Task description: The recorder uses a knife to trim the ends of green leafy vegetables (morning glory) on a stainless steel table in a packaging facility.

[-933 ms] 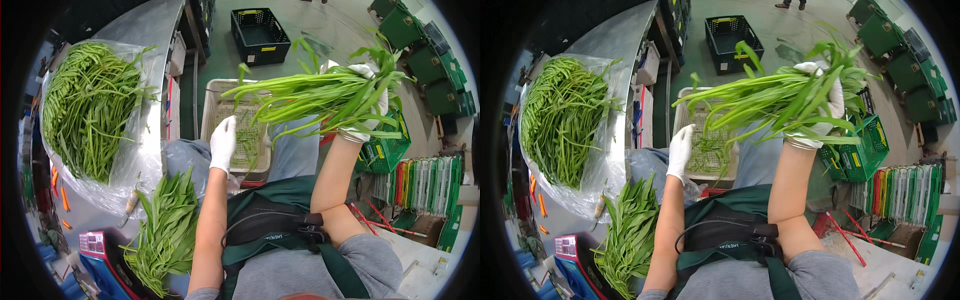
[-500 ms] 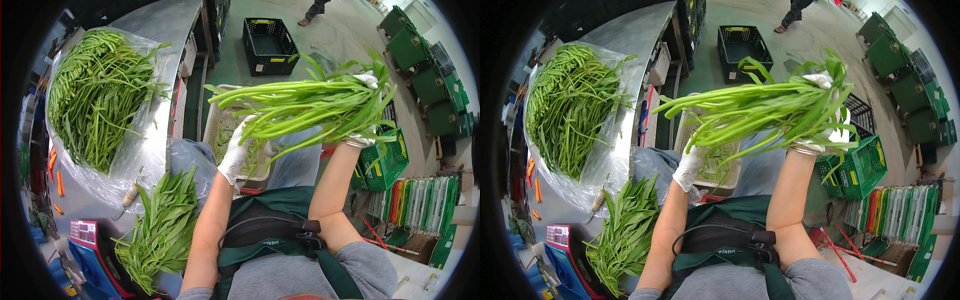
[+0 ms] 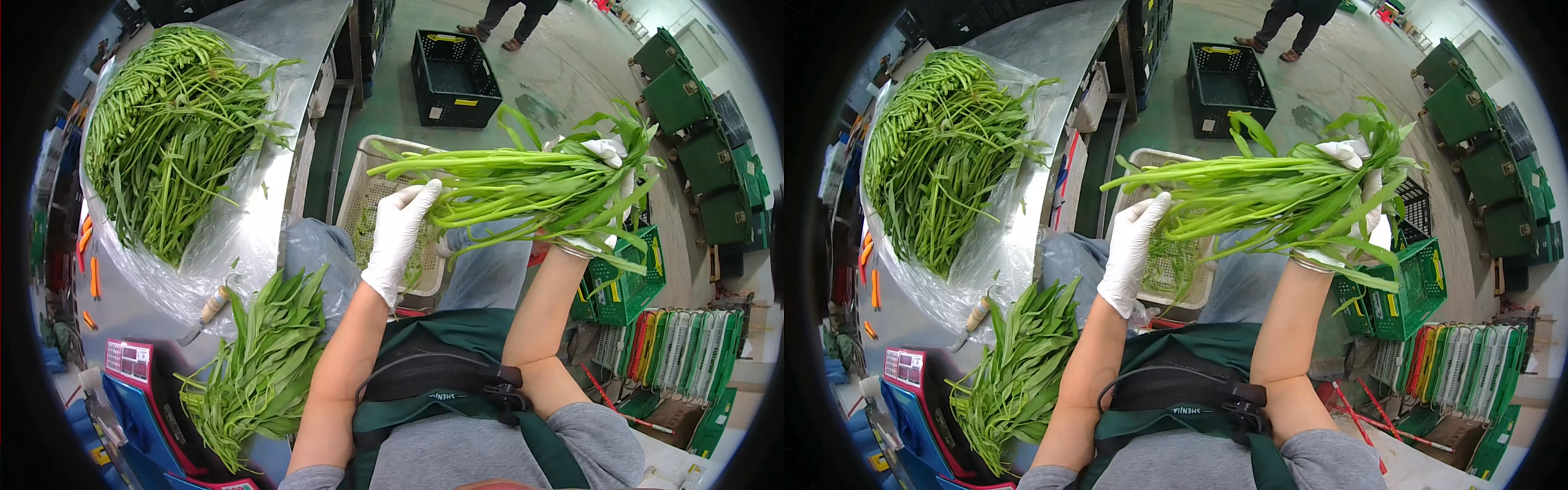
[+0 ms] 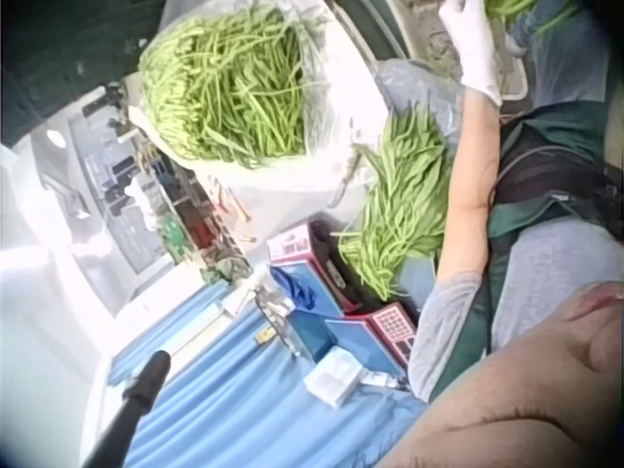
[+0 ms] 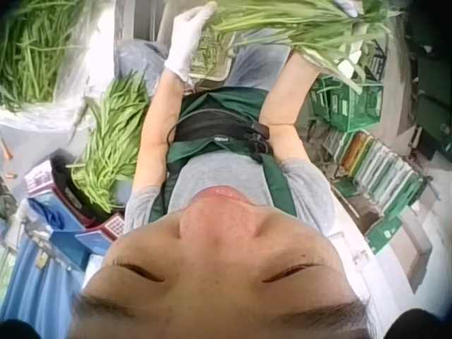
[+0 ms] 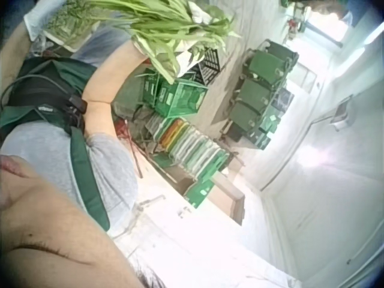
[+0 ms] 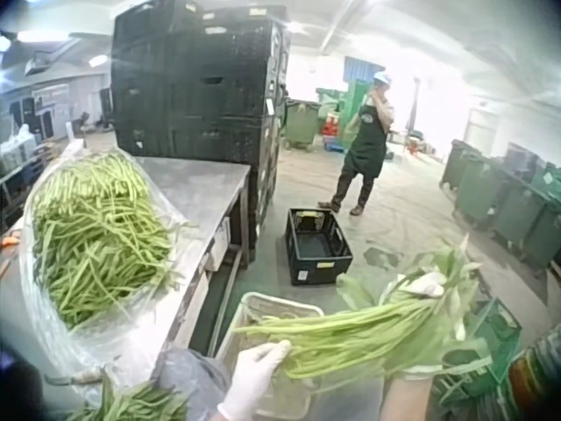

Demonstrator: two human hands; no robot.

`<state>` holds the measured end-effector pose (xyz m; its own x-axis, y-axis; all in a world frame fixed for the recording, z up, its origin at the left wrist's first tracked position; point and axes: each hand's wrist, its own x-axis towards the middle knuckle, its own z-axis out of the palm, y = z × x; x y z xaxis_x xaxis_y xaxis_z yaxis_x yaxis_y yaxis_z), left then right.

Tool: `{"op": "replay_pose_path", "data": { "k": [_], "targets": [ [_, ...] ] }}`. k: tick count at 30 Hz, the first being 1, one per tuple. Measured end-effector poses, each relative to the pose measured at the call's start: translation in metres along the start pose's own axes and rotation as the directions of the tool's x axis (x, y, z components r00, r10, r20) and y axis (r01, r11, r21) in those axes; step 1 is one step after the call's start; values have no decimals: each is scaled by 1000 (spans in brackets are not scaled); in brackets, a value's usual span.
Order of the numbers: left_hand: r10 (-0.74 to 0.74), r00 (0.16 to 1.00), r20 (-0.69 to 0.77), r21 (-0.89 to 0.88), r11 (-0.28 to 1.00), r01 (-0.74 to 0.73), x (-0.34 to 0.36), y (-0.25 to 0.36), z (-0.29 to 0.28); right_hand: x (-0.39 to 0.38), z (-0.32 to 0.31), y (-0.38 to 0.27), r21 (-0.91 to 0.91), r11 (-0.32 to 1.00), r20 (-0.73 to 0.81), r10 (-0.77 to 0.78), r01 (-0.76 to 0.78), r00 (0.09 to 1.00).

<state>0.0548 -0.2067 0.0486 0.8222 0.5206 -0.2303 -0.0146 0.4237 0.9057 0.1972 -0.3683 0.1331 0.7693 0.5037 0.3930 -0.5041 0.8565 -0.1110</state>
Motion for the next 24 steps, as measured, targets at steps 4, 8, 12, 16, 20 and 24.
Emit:
{"op": "replay_pose_path", "data": {
  "k": [4,8,12,16,20,24],
  "targets": [
    [40,998,39,18,999,-41,-4,1,1,-2,0,0,37,999,18,16,-16,1000],
    [244,966,-88,236,947,-218,3,-15,-6,-4,-6,-8,-165,984,-17,-75,71,997],
    [338,917,-210,438,872,-221,14,-35,-19,-3,-16,-24,-312,943,4,-120,115,993],
    [257,963,-83,679,722,-134,20,-41,-33,-2,-10,-24,-209,971,48,-109,117,993],
    [118,992,43,527,841,-123,14,-36,-27,-2,-6,-21,-233,965,23,-118,120,993],
    [71,977,201,312,941,-132,5,-16,-13,-2,-5,-13,-135,987,53,-80,86,995]
  ]
}}
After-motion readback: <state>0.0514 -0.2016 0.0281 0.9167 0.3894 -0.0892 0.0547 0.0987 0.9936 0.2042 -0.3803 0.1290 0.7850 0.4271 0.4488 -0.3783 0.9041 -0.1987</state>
